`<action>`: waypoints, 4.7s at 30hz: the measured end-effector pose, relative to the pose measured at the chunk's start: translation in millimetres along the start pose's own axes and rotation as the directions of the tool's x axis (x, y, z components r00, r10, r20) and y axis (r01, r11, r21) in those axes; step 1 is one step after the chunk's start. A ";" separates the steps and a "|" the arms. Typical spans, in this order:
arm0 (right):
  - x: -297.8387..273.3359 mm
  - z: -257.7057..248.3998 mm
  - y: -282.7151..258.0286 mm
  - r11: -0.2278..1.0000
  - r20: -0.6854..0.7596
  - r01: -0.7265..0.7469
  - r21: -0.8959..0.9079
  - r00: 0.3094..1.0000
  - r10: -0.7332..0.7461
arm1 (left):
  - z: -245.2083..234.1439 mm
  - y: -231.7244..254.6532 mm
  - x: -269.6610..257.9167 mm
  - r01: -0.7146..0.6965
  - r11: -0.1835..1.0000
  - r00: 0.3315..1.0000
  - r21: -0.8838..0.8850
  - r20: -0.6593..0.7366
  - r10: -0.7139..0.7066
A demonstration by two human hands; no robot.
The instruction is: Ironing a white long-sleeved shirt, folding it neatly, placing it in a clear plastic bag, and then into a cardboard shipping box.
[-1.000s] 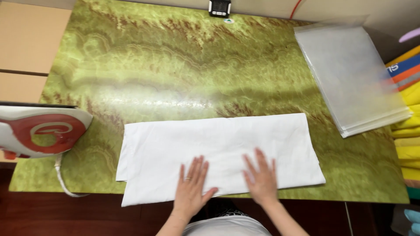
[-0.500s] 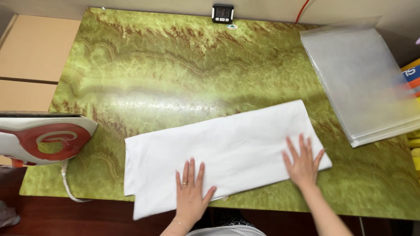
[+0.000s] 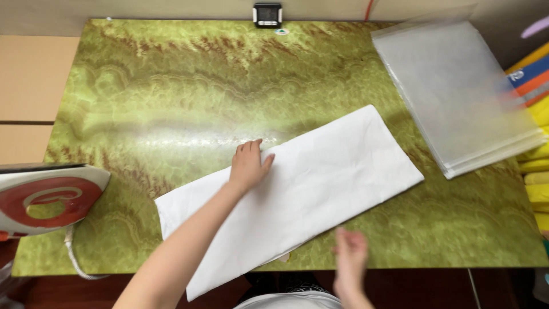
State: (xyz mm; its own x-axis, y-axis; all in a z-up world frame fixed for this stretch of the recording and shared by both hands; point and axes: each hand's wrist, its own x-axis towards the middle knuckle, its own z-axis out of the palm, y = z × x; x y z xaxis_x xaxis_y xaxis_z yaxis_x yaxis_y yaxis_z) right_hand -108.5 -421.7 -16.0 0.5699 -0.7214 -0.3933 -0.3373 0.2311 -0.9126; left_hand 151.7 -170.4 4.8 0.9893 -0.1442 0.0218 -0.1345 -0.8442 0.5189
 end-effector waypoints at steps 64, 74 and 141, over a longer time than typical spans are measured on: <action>23.2 101.7 -144.2 0.836 0.508 0.071 -0.544 0.821 0.261 | -104.6 11.6 -129.1 0.524 0.677 0.838 -0.517 0.170 -0.518; 36.6 55.7 -143.5 0.956 0.564 0.160 -0.248 0.826 0.008 | -75.5 -10.6 -101.6 0.507 0.306 0.846 -0.806 0.395 -0.359; 57.5 80.2 -143.1 0.546 0.481 0.094 -0.832 0.612 0.628 | -64.3 -0.8 -73.6 0.633 0.342 0.756 -0.694 0.461 -0.464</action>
State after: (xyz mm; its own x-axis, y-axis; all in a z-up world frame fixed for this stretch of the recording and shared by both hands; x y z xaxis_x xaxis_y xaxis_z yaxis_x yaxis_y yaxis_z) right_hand 32.6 -443.8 83.0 0.4974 0.0178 -0.8674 -0.7544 -0.4848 -0.4426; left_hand 82.6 -125.9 57.7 0.7845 0.0447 -0.6186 0.6198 -0.0213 0.7845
